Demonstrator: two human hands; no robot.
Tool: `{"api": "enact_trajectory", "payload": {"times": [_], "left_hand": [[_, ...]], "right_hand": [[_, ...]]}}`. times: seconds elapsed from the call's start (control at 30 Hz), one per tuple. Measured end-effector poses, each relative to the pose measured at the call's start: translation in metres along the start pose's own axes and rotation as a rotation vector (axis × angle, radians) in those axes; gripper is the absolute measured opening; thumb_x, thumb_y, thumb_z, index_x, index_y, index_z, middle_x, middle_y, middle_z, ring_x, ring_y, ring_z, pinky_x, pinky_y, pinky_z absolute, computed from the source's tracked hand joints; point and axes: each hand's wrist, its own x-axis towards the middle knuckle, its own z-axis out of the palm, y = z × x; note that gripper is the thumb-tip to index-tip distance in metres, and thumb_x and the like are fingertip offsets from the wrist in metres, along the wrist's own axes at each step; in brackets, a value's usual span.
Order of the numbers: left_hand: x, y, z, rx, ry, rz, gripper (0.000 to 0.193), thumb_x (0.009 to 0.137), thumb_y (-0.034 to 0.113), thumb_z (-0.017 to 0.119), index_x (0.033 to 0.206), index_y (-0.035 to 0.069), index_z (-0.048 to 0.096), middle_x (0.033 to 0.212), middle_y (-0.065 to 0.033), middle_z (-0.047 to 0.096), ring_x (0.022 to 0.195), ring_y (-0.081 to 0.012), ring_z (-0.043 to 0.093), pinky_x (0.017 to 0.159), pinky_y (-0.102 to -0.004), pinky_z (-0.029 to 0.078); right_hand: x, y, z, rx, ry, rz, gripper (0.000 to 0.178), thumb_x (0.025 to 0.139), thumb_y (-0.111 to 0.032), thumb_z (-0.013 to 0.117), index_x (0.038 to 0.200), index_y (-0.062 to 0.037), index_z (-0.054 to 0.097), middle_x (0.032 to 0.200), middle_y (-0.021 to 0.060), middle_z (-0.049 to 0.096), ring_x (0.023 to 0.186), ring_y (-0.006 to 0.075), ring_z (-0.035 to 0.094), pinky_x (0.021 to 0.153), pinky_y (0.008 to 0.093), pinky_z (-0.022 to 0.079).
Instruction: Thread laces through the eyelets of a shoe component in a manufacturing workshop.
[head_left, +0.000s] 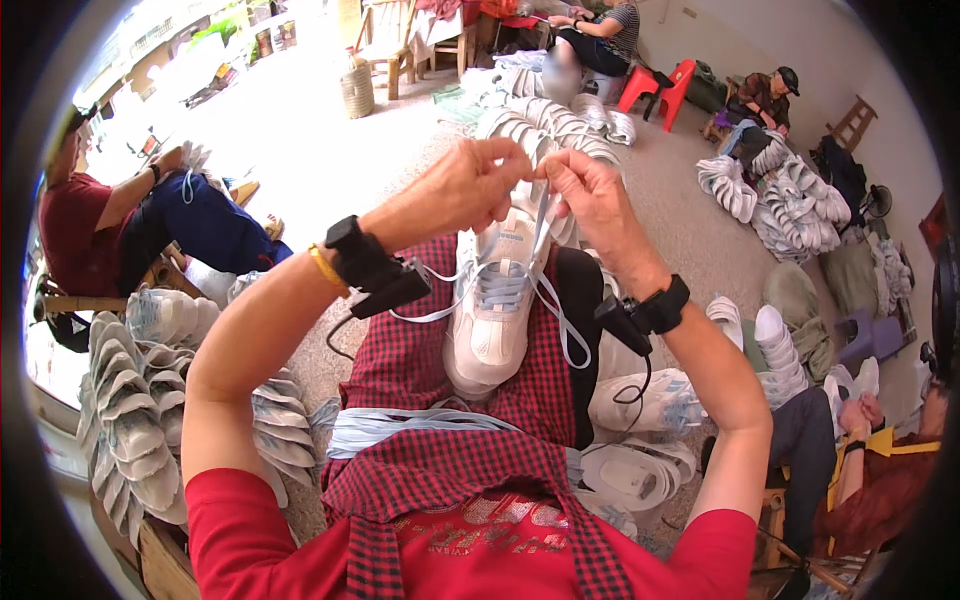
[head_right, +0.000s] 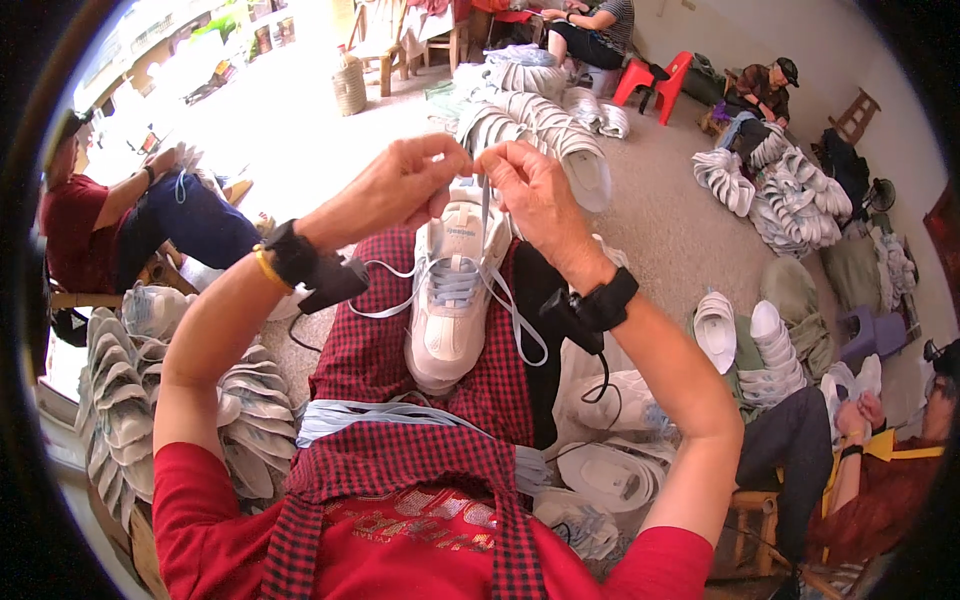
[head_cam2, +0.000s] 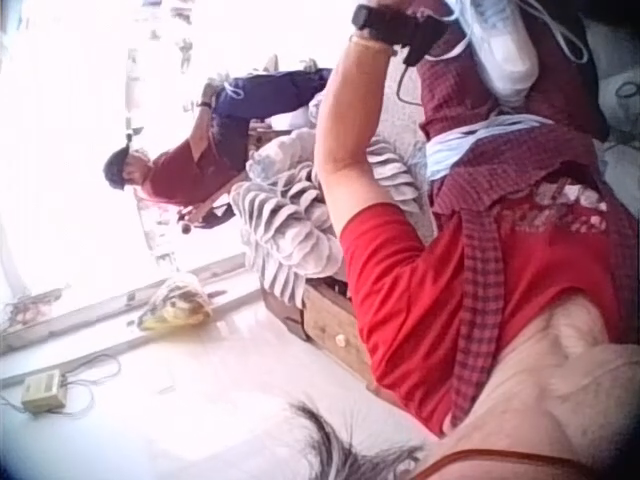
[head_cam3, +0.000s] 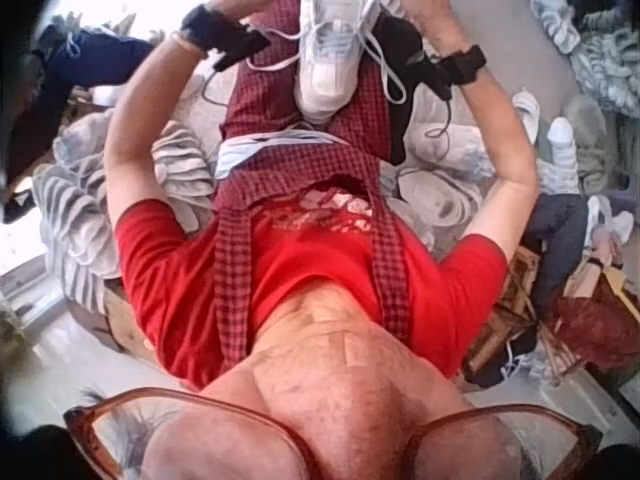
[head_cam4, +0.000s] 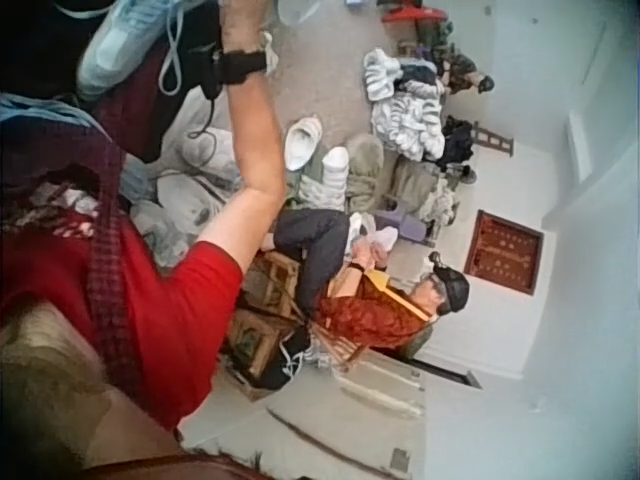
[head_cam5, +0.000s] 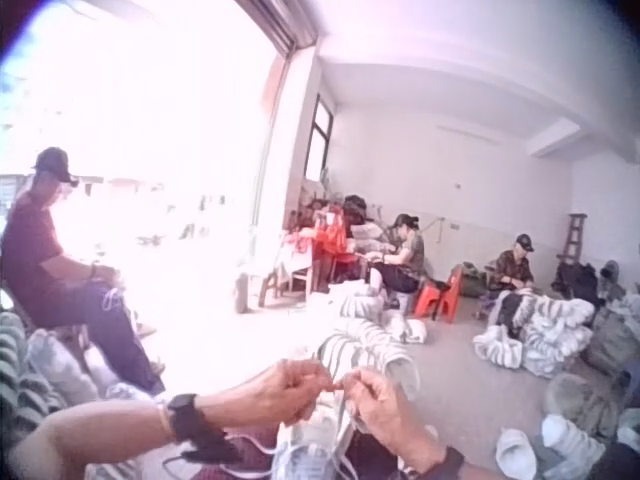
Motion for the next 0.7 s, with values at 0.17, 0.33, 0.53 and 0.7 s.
{"api": "enact_trajectory", "payload": {"times": [0.17,0.33,0.53,0.7], "left_hand": [[0.001,-0.032,0.015,-0.205,-0.207,-0.125,0.032,0.102,0.034,0.058,0.11,0.004,0.065,0.071,0.0054,0.052,0.06,-0.0037,0.047,0.052,-0.0202,0.038],[0.007,-0.029,0.029,-0.188,-0.063,-0.039,0.038,0.101,0.034,0.057,0.081,0.004,0.067,0.062,0.0049,0.049,0.056,-0.0033,0.045,0.049,-0.0244,0.034],[0.005,-0.012,0.025,-0.147,0.042,0.224,0.038,0.104,0.032,0.052,0.084,0.003,0.065,0.065,0.0043,0.05,0.056,-0.0038,0.043,0.05,-0.024,0.035],[0.007,-0.005,0.028,-0.436,0.02,0.014,0.03,0.107,0.023,0.044,0.099,0.002,0.064,0.076,0.0004,0.059,0.053,-0.0033,0.041,0.048,-0.0217,0.032]], "right_hand": [[-0.007,-0.004,0.01,-0.058,0.053,-0.11,0.026,0.1,-0.024,0.062,0.095,-0.0009,0.072,0.086,0.0005,0.06,0.069,0.0067,0.057,0.062,0.0235,0.047],[0.001,0.015,-0.006,0.161,-0.071,0.133,0.019,0.097,-0.016,0.059,0.104,-0.0018,0.071,0.083,-0.0034,0.062,0.074,0.0068,0.057,0.064,0.0222,0.047],[-0.002,0.041,-0.009,-0.116,-0.421,-0.052,0.019,0.091,-0.017,0.068,0.104,-0.0038,0.072,0.085,-0.0029,0.065,0.077,0.0063,0.055,0.072,0.0248,0.047],[-0.008,0.045,0.003,-0.014,-0.399,-0.162,0.022,0.098,-0.02,0.059,0.103,-0.0031,0.071,0.082,-0.0008,0.066,0.081,0.0083,0.06,0.072,0.023,0.046]]}}
